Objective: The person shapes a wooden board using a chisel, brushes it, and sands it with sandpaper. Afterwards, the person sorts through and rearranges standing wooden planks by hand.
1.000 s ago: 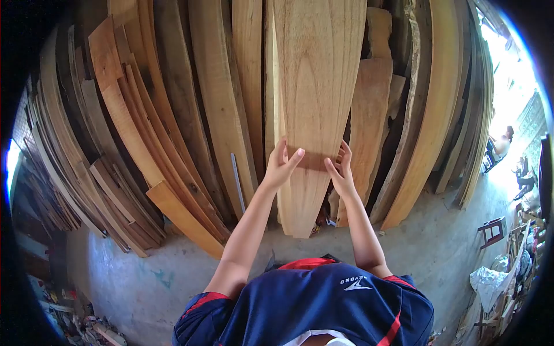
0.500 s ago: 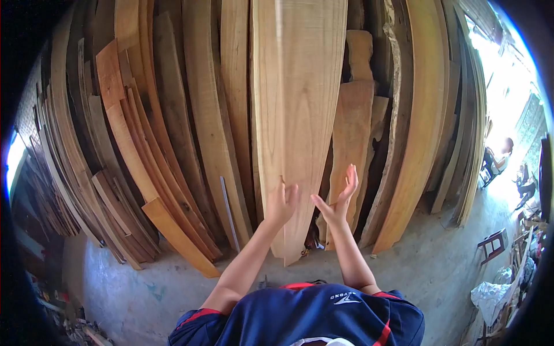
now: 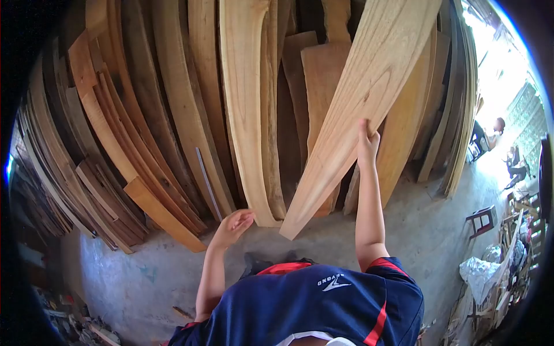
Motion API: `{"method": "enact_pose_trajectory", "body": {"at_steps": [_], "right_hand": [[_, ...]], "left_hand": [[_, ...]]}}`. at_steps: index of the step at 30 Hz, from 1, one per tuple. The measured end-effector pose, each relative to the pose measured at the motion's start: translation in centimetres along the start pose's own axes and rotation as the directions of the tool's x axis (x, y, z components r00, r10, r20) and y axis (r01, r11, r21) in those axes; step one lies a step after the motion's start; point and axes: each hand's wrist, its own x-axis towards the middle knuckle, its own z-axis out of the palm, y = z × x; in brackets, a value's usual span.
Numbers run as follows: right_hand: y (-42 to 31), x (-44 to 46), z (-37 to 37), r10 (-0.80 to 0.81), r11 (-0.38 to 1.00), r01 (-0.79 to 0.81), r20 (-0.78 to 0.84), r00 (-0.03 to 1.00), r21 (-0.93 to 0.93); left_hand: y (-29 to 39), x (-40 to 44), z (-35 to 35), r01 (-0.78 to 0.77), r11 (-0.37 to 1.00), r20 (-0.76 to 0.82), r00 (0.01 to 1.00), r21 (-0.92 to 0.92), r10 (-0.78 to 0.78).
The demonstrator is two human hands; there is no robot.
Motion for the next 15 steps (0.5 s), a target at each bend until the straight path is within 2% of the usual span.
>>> {"method": "enact_pose_trajectory", "body": {"at_steps": [1, 3, 4, 5, 7, 9, 10, 11, 12, 13, 15], "right_hand": [[-0.9, -0.5, 0.2, -0.02, 0.999, 0.017, -0.089, 0.996, -0.042], [1.2, 0.0, -2.2, -0.035, 0.996, 0.025, -0.123, 0.992, -0.083], [3.8, 0.7, -5.1, 0.093, 0.979, -0.104, -0.07, 0.993, -0.174], [5.1, 0.6, -6.5, 0.056, 0.994, -0.065, -0.106, 0.993, -0.089], [3.9, -0.6, -6.2, -0.015, 0.998, 0.024, -0.161, 0.987, 0.053], [1.8, -1.8, -5.4, 0.049, 0.99, 0.004, -0.375, 0.926, 0.139], [4.5, -1.6, -9.3, 0.365, 0.845, -0.212, -0.24, 0.9, 0.49], [2.2, -3.4, -11.0, 0.156, 0.975, -0.173, 0.126, 0.98, 0.141], [1.8, -4.9, -10.9, 0.035, 0.9, -0.066, 0.079, 0.996, 0.43], [0.5, -6.0, -11.5, 0.019, 0.897, -0.042, 0.057, 0.998, 0.44], [-1.3, -7.2, -14.7, -0.007, 0.778, -0.183, 0.299, 0.954, 0.602]], "left_hand": [[-0.8, -1.0, -0.2, 0.01, 1.0, 0.008, 1.0, 0.001, -0.01], [-2.0, -2.9, 0.0, 0.144, 0.986, -0.09, 0.984, -0.081, -0.151], [-2.7, -3.7, 0.4, 0.185, 0.979, -0.171, 0.966, -0.081, -0.196], [-3.1, -4.2, 0.7, 0.2, 0.976, -0.176, 0.961, -0.09, -0.213], [-3.9, -5.6, 1.5, 0.289, 0.944, -0.337, 0.883, -0.156, -0.326], [-3.8, -6.5, 2.3, 0.28, 0.944, -0.348, 0.879, -0.173, -0.325], [-3.5, -6.9, 2.5, 0.281, 0.94, -0.335, 0.882, -0.192, -0.332], [-3.1, -7.2, 2.9, 0.266, 0.942, -0.327, 0.889, -0.203, -0.321], [-2.7, -7.4, 3.2, 0.245, 0.946, -0.32, 0.897, -0.214, -0.305], [-2.8, -7.7, 3.2, 0.228, 0.954, -0.31, 0.909, -0.194, -0.28], [-2.7, -8.4, 3.7, 0.212, 0.962, -0.294, 0.921, -0.171, -0.255]]}}
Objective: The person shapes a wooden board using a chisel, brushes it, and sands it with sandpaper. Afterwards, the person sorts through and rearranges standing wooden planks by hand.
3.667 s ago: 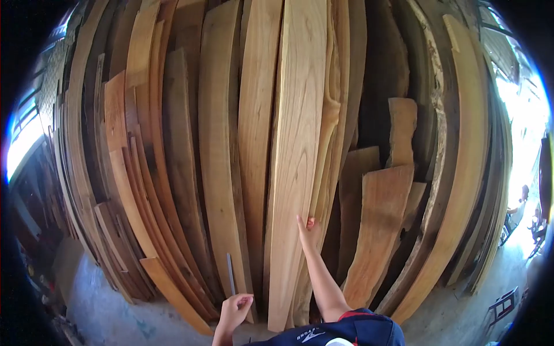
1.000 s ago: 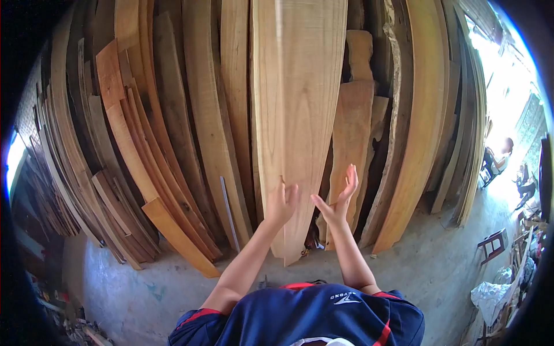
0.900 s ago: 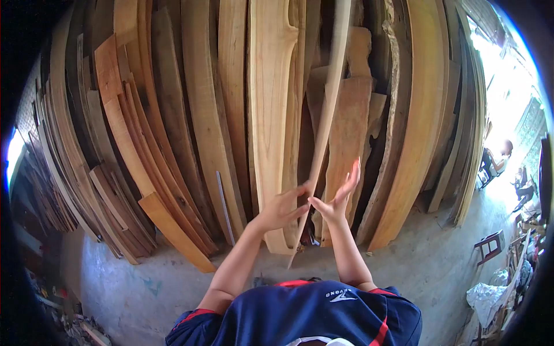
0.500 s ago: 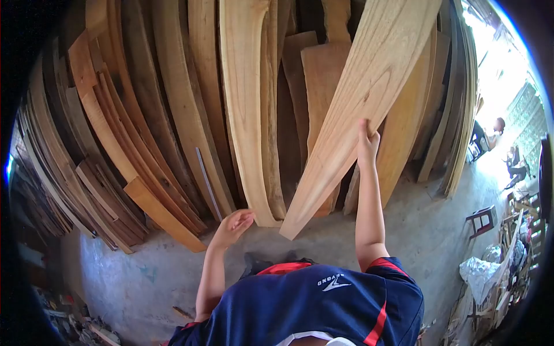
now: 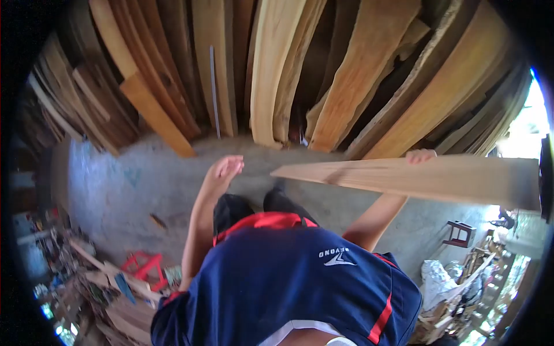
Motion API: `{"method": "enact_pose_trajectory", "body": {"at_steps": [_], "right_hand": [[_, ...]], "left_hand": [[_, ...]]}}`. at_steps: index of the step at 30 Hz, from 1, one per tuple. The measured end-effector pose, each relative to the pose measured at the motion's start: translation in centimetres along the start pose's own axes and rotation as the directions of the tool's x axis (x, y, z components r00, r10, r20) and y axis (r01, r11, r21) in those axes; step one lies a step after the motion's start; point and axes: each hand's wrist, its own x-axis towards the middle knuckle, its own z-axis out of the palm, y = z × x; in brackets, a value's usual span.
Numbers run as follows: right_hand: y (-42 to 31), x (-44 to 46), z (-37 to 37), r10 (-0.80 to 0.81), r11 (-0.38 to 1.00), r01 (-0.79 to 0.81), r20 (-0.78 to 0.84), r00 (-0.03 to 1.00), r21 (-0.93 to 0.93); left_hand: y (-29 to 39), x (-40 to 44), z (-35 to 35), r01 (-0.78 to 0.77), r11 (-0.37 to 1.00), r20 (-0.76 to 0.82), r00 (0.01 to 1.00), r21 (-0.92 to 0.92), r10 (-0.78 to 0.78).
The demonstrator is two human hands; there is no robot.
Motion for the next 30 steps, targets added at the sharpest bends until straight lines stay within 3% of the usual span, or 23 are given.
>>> {"method": "enact_pose_trajectory", "body": {"at_steps": [1, 2, 3, 4, 6, 7, 14, 16, 18, 19, 21, 22, 24, 25, 26, 28, 30], "right_hand": [[-1.3, -0.4, -1.5, 0.039, 0.999, -0.039, 0.003, 0.999, -0.006], [-2.5, -0.6, -3.5, 0.131, 0.987, -0.152, 0.269, 0.954, 0.058], [-3.4, -1.2, -4.5, 0.186, 0.958, -0.272, 0.517, 0.835, 0.094], [-4.2, -2.2, -4.6, 0.208, 0.953, -0.291, 0.514, 0.832, 0.086], [-6.5, -3.7, -3.8, 0.208, 0.946, -0.319, 0.659, 0.723, 0.051], [-7.6, -6.6, 1.1, 0.244, 0.952, -0.3, 0.436, 0.866, 0.062], [-9.7, -12.1, 6.6, 0.274, 0.951, -0.308, 0.522, 0.807, -0.023], [-10.0, -12.4, 9.4, 0.256, 0.942, -0.335, 0.622, 0.74, 0.01], [-10.6, -12.2, 12.4, 0.206, 0.953, -0.301, 0.683, 0.701, 0.022], [-10.9, -11.4, 12.8, 0.169, 0.954, -0.296, 0.74, 0.651, 0.042], [-11.3, -10.0, 14.7, 0.136, 0.951, -0.304, 0.797, 0.589, 0.062], [-11.3, -9.3, 15.8, 0.143, 0.942, -0.329, 0.807, 0.573, 0.067], [-11.1, -7.5, 18.2, 0.155, 0.926, -0.372, 0.83, 0.536, 0.068], [-11.2, -6.3, 19.4, 0.165, 0.918, -0.392, 0.84, 0.516, 0.06], [-11.0, -4.5, 20.8, 0.18, 0.909, -0.414, 0.849, 0.498, 0.05], [-11.5, -3.0, 22.8, 0.21, 0.891, -0.452, 0.856, 0.472, 0.031], [-11.9, -2.3, 24.4, 0.237, 0.876, -0.483, 0.855, 0.462, 0.018]], "left_hand": [[0.3, -0.4, -0.2, -0.006, 1.0, 0.003, 1.0, 0.016, 0.006], [0.2, -0.8, -0.5, -0.023, 0.999, 0.027, 0.999, 0.026, 0.023], [0.4, -1.2, -0.6, 0.009, 1.0, 0.031, 0.999, 0.005, -0.009], [0.4, -1.5, -0.5, 0.039, 0.999, 0.041, 0.998, -0.018, -0.038], [-0.7, -1.7, -0.7, 0.077, 0.996, 0.068, 0.995, -0.046, -0.074], [-1.4, -1.9, -0.8, 0.065, 0.998, 0.108, 0.992, -0.018, -0.062], [-6.6, -5.5, -2.4, -0.013, 0.998, 0.247, 0.969, 0.055, -0.001], [-9.6, -6.3, -2.8, 0.138, 0.983, 0.316, 0.944, -0.118, -0.095], [-11.5, -7.3, -2.9, 0.345, 0.922, 0.264, 0.919, -0.175, -0.294], [-15.4, -7.0, -2.8, 0.399, 0.854, 0.211, 0.915, -0.335, -0.345], [-22.7, -5.9, -3.0, 0.354, 0.926, 0.049, 0.935, -0.131, -0.35], [-23.0, -6.5, -2.3, 0.338, 0.94, -0.208, 0.923, 0.041, -0.323], [-21.4, -6.5, -2.0, 0.159, 0.972, -0.376, 0.923, 0.176, -0.083], [-19.5, -6.0, -1.8, 0.099, 0.979, -0.32, 0.947, 0.177, -0.037], [-16.4, -5.9, -1.7, -0.125, 0.96, -0.3, 0.933, 0.25, 0.199], [-12.3, -2.9, -0.3, -0.48, 0.791, -0.24, 0.775, 0.38, 0.585], [-6.1, -1.4, -0.1, -0.675, 0.543, -0.132, 0.56, 0.5, 0.818]]}}
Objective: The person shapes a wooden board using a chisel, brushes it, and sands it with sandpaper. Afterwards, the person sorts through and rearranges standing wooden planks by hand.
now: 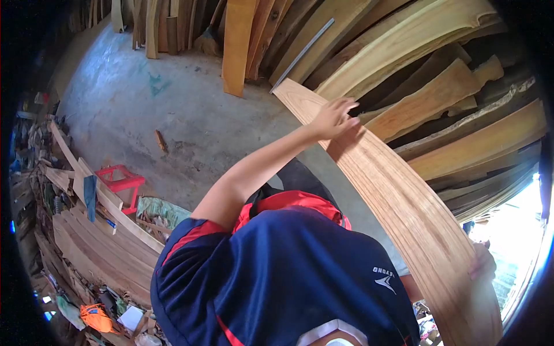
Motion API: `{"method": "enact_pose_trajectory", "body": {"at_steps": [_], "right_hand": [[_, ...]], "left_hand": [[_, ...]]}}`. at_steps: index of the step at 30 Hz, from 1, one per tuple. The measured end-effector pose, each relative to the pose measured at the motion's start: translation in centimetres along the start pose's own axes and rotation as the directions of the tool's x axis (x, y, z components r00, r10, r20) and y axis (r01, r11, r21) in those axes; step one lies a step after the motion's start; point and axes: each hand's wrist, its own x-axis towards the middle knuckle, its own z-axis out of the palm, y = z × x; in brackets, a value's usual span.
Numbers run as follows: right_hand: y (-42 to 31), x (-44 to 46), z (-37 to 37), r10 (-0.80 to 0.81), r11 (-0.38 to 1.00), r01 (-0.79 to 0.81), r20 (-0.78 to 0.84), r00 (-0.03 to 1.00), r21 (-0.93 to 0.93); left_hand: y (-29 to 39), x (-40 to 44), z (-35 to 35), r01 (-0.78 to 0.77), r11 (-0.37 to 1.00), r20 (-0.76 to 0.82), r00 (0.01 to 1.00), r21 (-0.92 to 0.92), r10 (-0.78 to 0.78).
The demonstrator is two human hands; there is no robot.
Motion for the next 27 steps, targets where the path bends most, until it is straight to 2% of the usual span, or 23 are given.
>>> {"method": "enact_pose_trajectory", "body": {"at_steps": [1, 3, 4, 5, 6, 7, 10, 14, 16, 19, 22, 23, 25, 27], "right_hand": [[-0.3, 0.8, 0.3, 0.012, 1.0, -0.012, -0.002, 1.0, 0.011], [-0.9, 2.7, 0.5, 0.038, 0.999, -0.038, -0.004, 0.999, 0.033], [-1.0, 3.7, 0.6, 0.052, 0.998, -0.051, -0.003, 0.999, 0.045], [-1.1, 4.5, 0.6, 0.066, 0.996, -0.066, 0.0, 0.998, 0.06], [-1.0, 5.5, 0.8, 0.078, 0.994, -0.079, 0.006, 0.997, 0.077], [-0.7, 6.7, 0.8, 0.09, 0.991, -0.091, 0.013, 0.996, 0.097], [0.3, 10.9, -1.0, 0.131, 0.975, -0.135, 0.038, 0.991, 0.176], [2.3, 16.1, -2.3, 0.173, 0.943, -0.189, 0.082, 0.982, 0.276], [3.7, 19.7, -2.4, 0.194, 0.921, -0.223, 0.121, 0.974, 0.319], [6.6, 25.6, -2.5, 0.227, 0.877, -0.291, 0.205, 0.952, 0.383], [11.4, 34.0, -1.0, 0.263, 0.807, -0.395, 0.333, 0.905, 0.438], [13.7, 36.8, -0.2, 0.275, 0.774, -0.439, 0.383, 0.882, 0.455], [18.9, 43.4, 2.2, 0.303, 0.697, -0.534, 0.48, 0.824, 0.479], [31.6, 49.4, 1.4, 0.183, 0.5, -0.749, 0.792, 0.582, 0.435]], "left_hand": [[0.0, 2.6, 0.2, -0.153, 0.988, -0.001, 0.988, 0.037, 0.153], [0.2, 6.1, -0.8, -0.064, 0.935, 0.324, 0.928, -0.348, 0.184], [0.5, 6.5, -1.5, 0.174, 0.956, 0.543, 0.84, -0.237, -0.018], [0.7, 6.4, -2.1, 0.17, 0.958, 0.533, 0.846, -0.231, -0.022], [1.9, 6.2, -3.6, 0.174, 0.975, 0.518, 0.852, -0.138, -0.079], [2.7, 6.0, -5.0, 0.182, 0.982, 0.496, 0.857, -0.039, -0.139], [3.5, 4.7, -6.7, 0.169, 0.985, 0.329, 0.933, -0.036, -0.148], [4.9, 1.9, -9.5, 0.342, 0.938, 0.262, 0.901, 0.058, -0.345], [6.1, 0.0, -12.4, 0.454, 0.891, 0.207, 0.87, 0.021, -0.448], [7.2, -3.8, -16.8, 0.632, 0.775, -0.02, 0.775, -0.022, -0.632], [8.0, -8.7, -20.5, 0.758, 0.648, -0.263, 0.612, -0.074, -0.746], [8.1, -10.5, -20.8, 0.81, 0.58, -0.355, 0.521, -0.081, -0.776], [9.5, -14.6, -21.8, 0.854, 0.505, -0.407, 0.42, -0.126, -0.811], [11.5, -19.0, -22.3, 0.9, 0.386, -0.429, 0.272, -0.204, -0.861]]}}
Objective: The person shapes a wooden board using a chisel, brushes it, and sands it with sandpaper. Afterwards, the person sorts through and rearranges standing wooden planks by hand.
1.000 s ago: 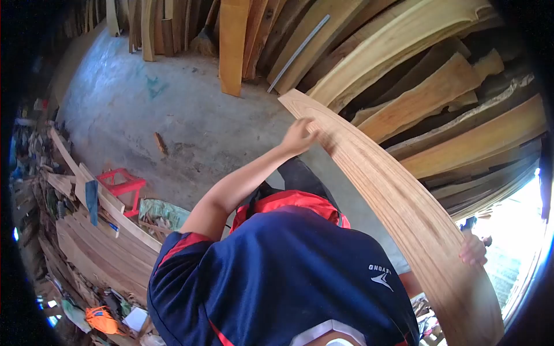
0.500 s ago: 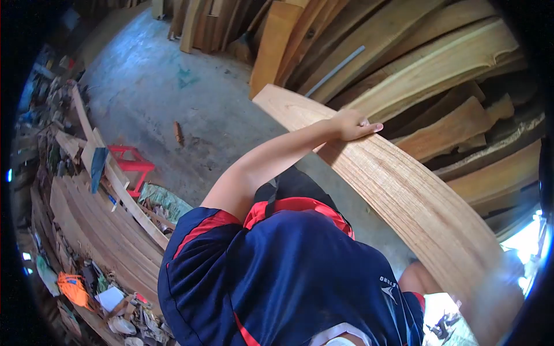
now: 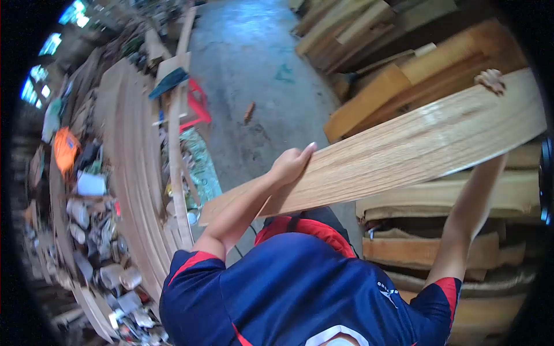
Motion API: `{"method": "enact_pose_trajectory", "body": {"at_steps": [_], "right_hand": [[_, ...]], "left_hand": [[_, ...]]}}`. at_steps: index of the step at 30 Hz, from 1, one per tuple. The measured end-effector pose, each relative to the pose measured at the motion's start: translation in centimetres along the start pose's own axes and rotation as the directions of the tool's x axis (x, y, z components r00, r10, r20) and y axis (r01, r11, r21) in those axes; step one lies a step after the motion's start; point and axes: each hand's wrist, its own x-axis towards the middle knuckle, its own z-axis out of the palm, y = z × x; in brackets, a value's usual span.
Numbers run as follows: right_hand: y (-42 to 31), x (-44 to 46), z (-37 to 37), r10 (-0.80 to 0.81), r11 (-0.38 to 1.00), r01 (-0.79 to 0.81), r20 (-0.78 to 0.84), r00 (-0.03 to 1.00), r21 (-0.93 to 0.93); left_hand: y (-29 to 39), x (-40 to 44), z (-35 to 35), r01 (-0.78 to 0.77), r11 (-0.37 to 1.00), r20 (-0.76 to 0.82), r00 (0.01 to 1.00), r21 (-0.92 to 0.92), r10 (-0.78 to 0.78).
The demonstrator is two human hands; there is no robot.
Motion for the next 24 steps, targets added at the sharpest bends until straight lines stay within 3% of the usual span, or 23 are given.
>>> {"method": "enact_pose_trajectory", "body": {"at_steps": [2, 4, 5, 7, 9, 13, 15, 17, 18, 20, 24], "right_hand": [[10.0, 5.8, 2.1, -0.131, 0.991, 0.13, 0.057, 0.99, 0.014], [18.0, 11.8, -1.8, 0.025, 0.986, -0.059, 0.214, 0.977, 0.154], [17.5, 12.5, -5.0, 0.036, 0.984, -0.076, 0.235, 0.971, 0.164], [30.9, 16.7, 1.1, 0.034, 0.927, -0.126, 0.255, 0.966, 0.353], [40.1, 17.4, 4.6, 0.036, 0.829, -0.176, 0.263, 0.964, 0.531], [49.4, 17.7, 2.8, 0.067, 0.612, -0.313, 0.347, 0.935, 0.726], [54.2, 17.4, 2.9, 0.088, 0.534, -0.378, 0.395, 0.915, 0.756], [57.6, 16.0, 3.8, 0.101, 0.311, -0.416, 0.405, 0.909, 0.855], [59.2, 15.2, 3.6, 0.107, 0.292, -0.429, 0.417, 0.903, 0.855], [61.7, 13.6, 3.5, 0.197, 0.114, -0.493, 0.467, 0.862, 0.862], [62.9, 10.9, 3.9, 0.232, 0.047, -0.529, 0.506, 0.831, 0.847]], "left_hand": [[-4.1, -3.1, -1.4, 0.151, 0.988, -0.143, 0.978, -0.012, -0.151], [-10.0, -6.2, -1.9, 0.262, 0.96, -0.284, 0.917, -0.097, -0.279], [-13.6, -7.8, -1.7, 0.291, 0.941, -0.322, 0.886, -0.172, -0.333], [-18.6, -12.0, -1.4, 0.334, 0.88, -0.4, 0.796, -0.336, -0.455], [-15.5, -17.2, -2.3, 0.502, 0.857, -0.541, 0.691, -0.119, -0.48], [-15.1, -24.5, 1.3, 0.583, 0.785, -0.693, 0.477, -0.212, -0.541], [-13.9, -27.1, 4.0, 0.695, 0.675, -0.721, 0.333, -0.248, -0.608], [-11.9, -28.6, 7.0, 0.715, 0.633, -0.735, 0.252, -0.297, -0.63], [-11.4, -29.4, 8.7, 0.718, 0.62, -0.767, 0.192, -0.316, -0.613], [-9.5, -30.0, 10.8, 0.725, 0.592, -0.792, 0.106, -0.352, -0.601], [-7.2, -30.3, 15.8, 0.796, 0.48, -0.806, -0.018, -0.37, -0.591]]}}
